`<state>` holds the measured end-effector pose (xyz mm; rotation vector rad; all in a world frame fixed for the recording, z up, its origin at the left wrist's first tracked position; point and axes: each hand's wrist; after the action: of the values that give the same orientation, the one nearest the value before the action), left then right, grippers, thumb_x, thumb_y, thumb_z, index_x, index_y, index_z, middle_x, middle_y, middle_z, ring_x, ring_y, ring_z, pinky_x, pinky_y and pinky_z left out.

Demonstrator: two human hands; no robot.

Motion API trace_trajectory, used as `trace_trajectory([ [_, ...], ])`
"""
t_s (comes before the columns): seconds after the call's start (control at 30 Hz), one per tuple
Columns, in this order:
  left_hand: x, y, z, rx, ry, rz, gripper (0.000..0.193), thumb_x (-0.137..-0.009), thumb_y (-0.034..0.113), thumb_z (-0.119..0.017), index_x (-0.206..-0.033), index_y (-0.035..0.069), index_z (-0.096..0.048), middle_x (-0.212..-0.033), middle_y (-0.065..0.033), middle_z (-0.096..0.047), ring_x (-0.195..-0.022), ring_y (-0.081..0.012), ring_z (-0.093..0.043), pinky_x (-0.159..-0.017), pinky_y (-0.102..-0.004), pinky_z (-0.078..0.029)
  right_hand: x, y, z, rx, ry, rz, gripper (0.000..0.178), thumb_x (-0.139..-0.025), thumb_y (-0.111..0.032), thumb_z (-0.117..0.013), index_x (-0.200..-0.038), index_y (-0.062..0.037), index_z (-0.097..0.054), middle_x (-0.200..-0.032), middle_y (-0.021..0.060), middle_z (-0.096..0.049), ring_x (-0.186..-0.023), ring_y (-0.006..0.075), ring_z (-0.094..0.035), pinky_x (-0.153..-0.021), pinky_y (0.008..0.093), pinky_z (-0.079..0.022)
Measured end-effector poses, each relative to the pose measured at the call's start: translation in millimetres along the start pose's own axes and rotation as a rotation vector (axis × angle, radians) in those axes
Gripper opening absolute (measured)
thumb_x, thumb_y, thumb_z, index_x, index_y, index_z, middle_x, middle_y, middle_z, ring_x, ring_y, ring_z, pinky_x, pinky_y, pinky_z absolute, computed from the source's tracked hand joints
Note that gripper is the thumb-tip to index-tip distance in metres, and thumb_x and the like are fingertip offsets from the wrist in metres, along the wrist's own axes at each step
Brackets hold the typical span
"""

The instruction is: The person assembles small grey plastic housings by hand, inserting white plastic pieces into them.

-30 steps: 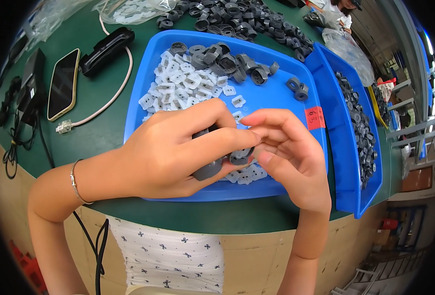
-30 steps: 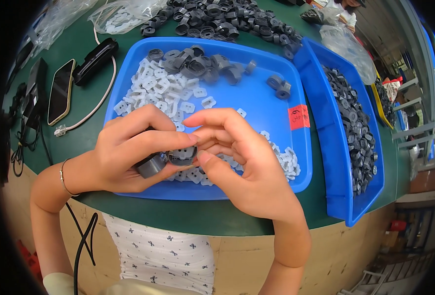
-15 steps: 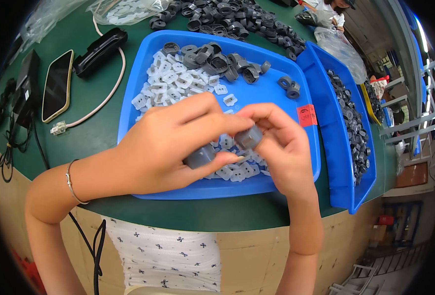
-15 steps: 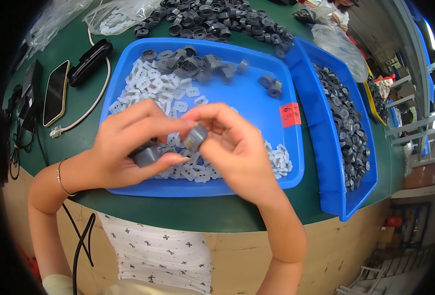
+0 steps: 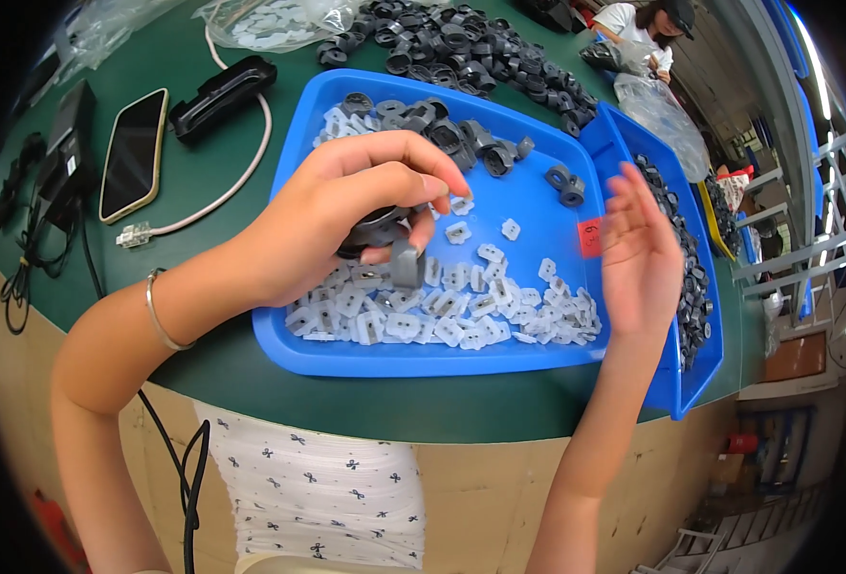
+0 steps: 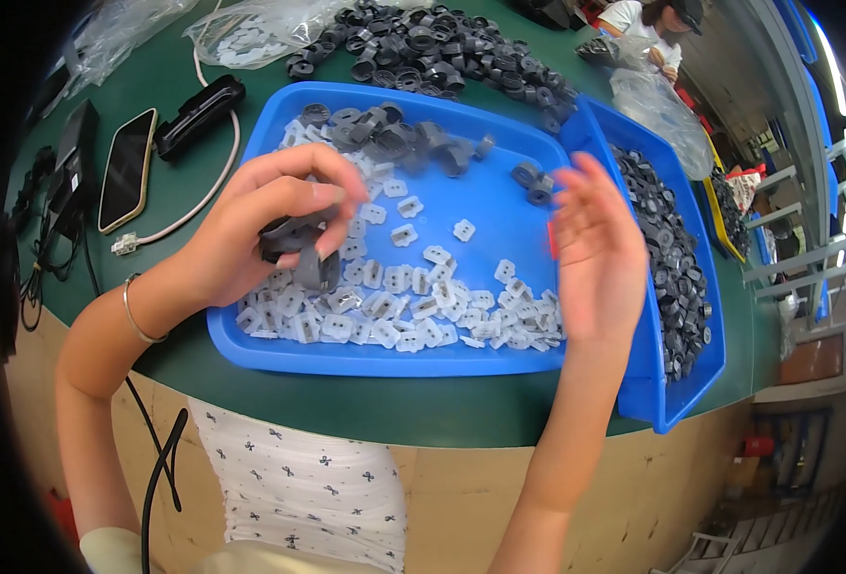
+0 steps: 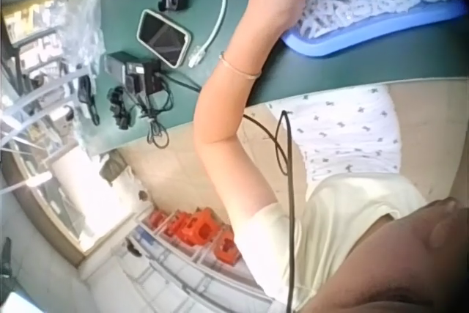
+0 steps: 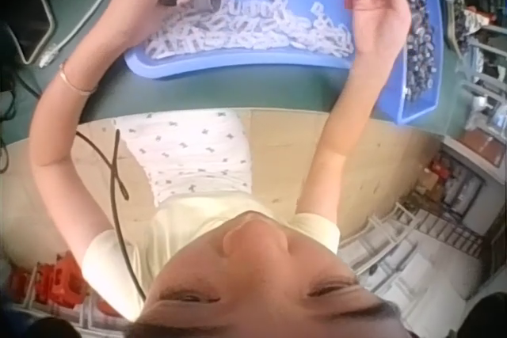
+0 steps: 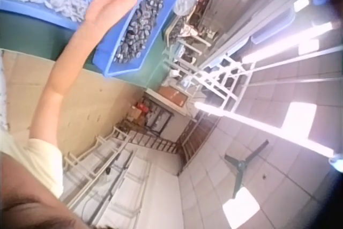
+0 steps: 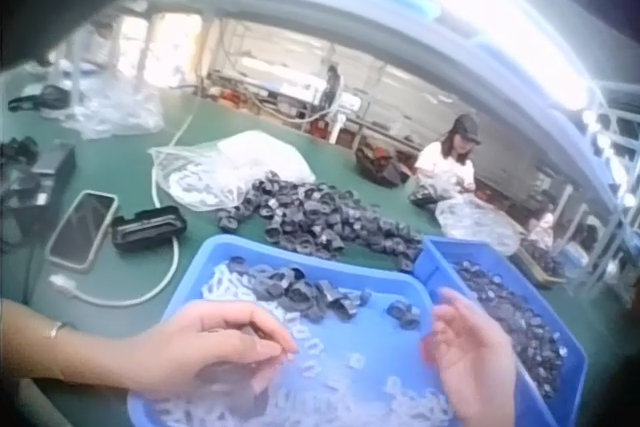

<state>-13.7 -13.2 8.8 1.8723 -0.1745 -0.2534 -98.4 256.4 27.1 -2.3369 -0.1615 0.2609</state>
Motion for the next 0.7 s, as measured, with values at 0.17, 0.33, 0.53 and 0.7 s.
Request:
trace_trajectory([
  [0.17,-0.5,-0.6,2.7,0.043,0.097,0.014,0.019,-0.08,0.013,-0.055,-0.098,0.006,-0.056,-0.08,-0.0006,-0.051,-0.065,-0.0057,-0.042,-0.054,-0.0199,-0.031,31.6,42.2,-43.7,0.974,-0.455,-0.254,0.03,-0.094,-0.016,-0.051,-0.118,0.0011,-0.051,-0.099,0.0108,-0.063,-0.081,0.0107,-0.058,-0.073,0.0245,-0.047],
  [0.33,-0.2,-5.5,4.1,-0.053,0.022,-0.062,0.024,-0.074,0.007,-0.061,-0.098,0.006,-0.056,-0.085,0.0005,-0.048,-0.068,-0.0059,-0.041,-0.059,-0.0208,-0.033,52.1,70.1,-61.3,0.689,-0.414,-0.277,0.027,-0.091,-0.01,-0.056,-0.115,0.0012,-0.051,-0.097,0.0073,-0.061,-0.083,0.0111,-0.058,-0.076,0.0249,-0.048],
  [0.53,-2.3,-6.6,3.8,-0.045,0.006,-0.024,0.02,-0.077,0.009,-0.061,-0.096,0.006,-0.057,-0.09,0.0006,-0.049,-0.075,-0.0057,-0.044,-0.061,-0.0209,-0.034,53.7,78.8,-58.5,0.696,-0.408,-0.228,0.021,-0.087,-0.005,-0.061,-0.105,0.0007,-0.052,-0.094,0.0065,-0.061,-0.083,0.011,-0.059,-0.077,0.0244,-0.048],
  [0.7,-2.8,-5.7,2.6,-0.107,0.035,-0.039,0.018,-0.079,0.009,-0.062,-0.095,0.006,-0.058,-0.094,0.001,-0.05,-0.076,-0.0057,-0.044,-0.061,-0.0207,-0.035,56.4,78.7,-55.6,1.089,-0.348,0.203,0.016,-0.08,-0.001,-0.068,-0.091,0.0004,-0.056,-0.077,0.0052,-0.06,-0.067,0.0096,-0.058,-0.062,0.022,-0.048],
])
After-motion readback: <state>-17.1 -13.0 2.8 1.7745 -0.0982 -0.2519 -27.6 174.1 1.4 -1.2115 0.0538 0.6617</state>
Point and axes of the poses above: each hand's wrist, its own x-axis away from the middle knuckle, its own z-axis out of the back of the hand, y = z × x
